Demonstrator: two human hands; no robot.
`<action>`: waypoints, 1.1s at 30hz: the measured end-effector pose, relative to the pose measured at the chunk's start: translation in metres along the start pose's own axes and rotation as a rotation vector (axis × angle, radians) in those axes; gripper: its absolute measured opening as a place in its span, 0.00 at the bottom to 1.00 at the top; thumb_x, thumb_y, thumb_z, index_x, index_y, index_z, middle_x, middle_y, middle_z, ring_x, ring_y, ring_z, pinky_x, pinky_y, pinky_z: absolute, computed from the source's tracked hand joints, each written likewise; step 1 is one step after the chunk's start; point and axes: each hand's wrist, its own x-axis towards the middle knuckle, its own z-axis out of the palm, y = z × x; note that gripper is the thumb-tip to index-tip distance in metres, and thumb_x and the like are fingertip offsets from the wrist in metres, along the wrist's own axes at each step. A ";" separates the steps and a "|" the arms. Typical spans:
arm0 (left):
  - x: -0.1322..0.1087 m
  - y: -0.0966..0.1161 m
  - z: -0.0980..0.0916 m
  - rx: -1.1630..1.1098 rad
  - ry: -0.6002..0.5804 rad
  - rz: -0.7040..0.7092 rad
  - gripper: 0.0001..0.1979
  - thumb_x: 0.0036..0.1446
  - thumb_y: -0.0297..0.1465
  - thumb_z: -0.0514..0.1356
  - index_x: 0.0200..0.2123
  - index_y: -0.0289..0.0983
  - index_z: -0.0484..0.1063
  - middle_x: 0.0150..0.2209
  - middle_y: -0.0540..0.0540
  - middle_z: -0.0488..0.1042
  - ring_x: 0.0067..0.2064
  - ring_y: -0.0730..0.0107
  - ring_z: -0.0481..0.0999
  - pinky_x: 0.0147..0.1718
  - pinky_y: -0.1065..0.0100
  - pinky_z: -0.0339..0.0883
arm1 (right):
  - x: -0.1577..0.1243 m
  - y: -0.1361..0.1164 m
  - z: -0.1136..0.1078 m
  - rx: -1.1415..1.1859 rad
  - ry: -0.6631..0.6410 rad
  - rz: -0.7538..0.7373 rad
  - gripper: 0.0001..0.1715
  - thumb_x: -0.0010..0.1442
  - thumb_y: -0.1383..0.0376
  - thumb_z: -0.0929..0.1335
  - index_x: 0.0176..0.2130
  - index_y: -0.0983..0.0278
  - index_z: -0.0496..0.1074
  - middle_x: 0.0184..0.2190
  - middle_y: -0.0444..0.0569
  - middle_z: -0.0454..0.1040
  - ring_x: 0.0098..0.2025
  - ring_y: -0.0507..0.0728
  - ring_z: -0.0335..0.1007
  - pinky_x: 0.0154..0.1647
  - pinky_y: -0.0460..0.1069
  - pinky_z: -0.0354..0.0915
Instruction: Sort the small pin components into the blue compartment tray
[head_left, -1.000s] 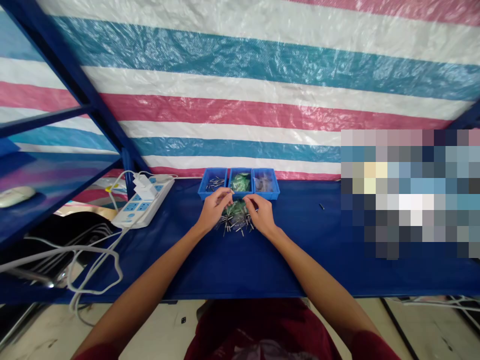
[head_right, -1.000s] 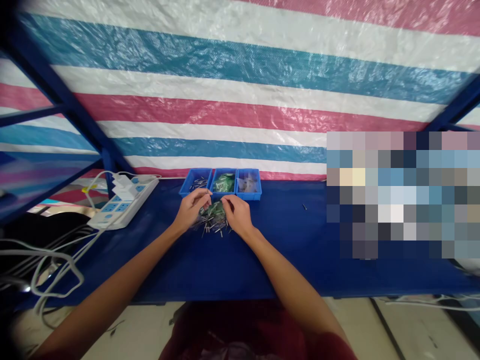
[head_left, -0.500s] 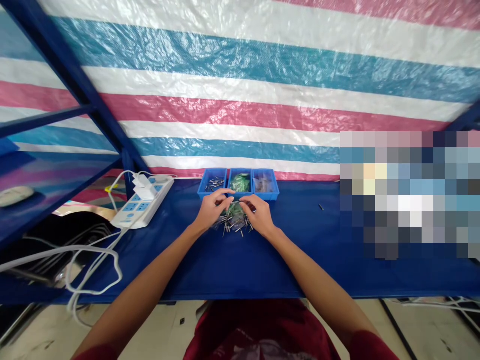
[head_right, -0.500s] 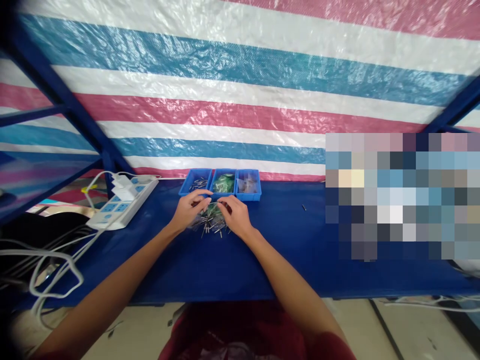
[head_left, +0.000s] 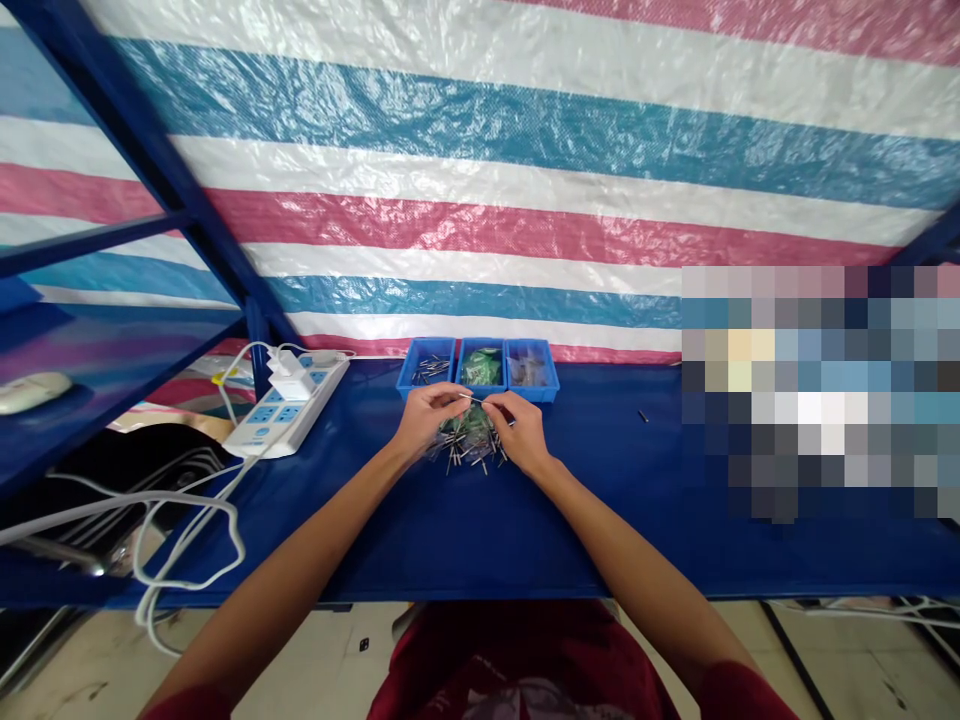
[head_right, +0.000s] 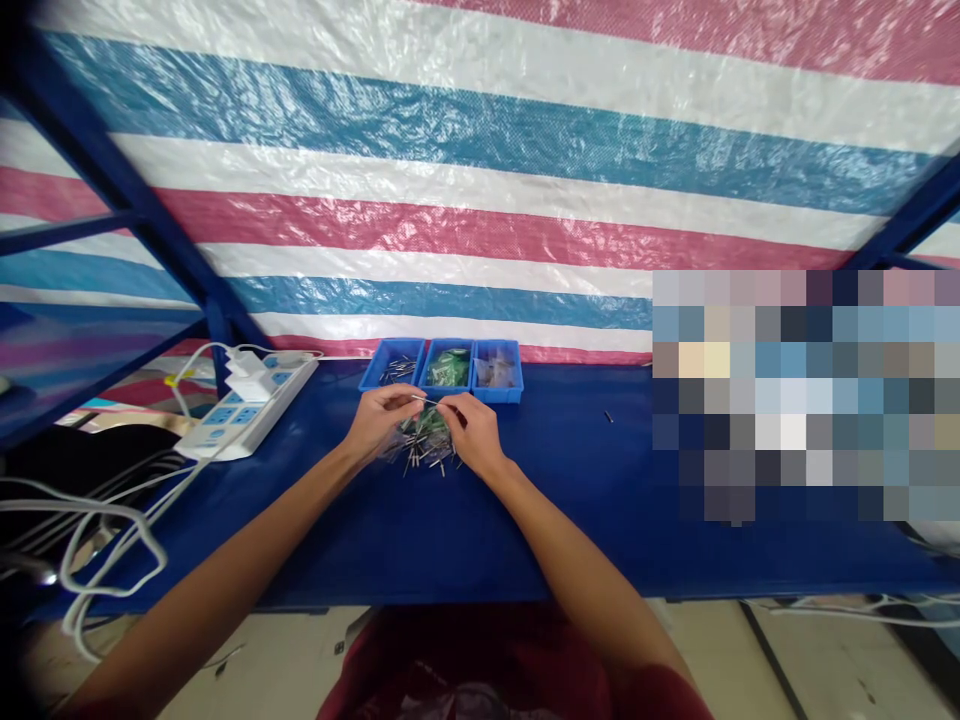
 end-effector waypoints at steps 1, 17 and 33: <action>-0.001 0.001 0.000 0.020 0.009 0.027 0.13 0.46 0.37 0.69 0.31 0.34 0.76 0.31 0.44 0.78 0.29 0.68 0.76 0.27 0.69 0.70 | 0.000 0.001 0.001 -0.012 -0.007 -0.003 0.16 0.65 0.58 0.62 0.35 0.64 0.75 0.29 0.48 0.75 0.28 0.52 0.68 0.32 0.47 0.64; -0.010 0.006 -0.002 0.712 -0.023 0.431 0.14 0.63 0.37 0.54 0.46 0.37 0.74 0.36 0.45 0.79 0.34 0.68 0.77 0.39 0.67 0.70 | 0.001 0.004 -0.001 -0.068 0.035 0.051 0.19 0.66 0.58 0.60 0.36 0.63 0.76 0.31 0.49 0.76 0.31 0.54 0.70 0.35 0.48 0.65; -0.005 0.007 0.000 0.189 0.020 0.120 0.20 0.48 0.38 0.67 0.44 0.35 0.76 0.34 0.44 0.78 0.36 0.65 0.77 0.40 0.64 0.72 | 0.000 0.003 -0.002 -0.069 0.022 0.051 0.19 0.66 0.58 0.60 0.35 0.63 0.75 0.30 0.49 0.76 0.29 0.54 0.68 0.33 0.48 0.64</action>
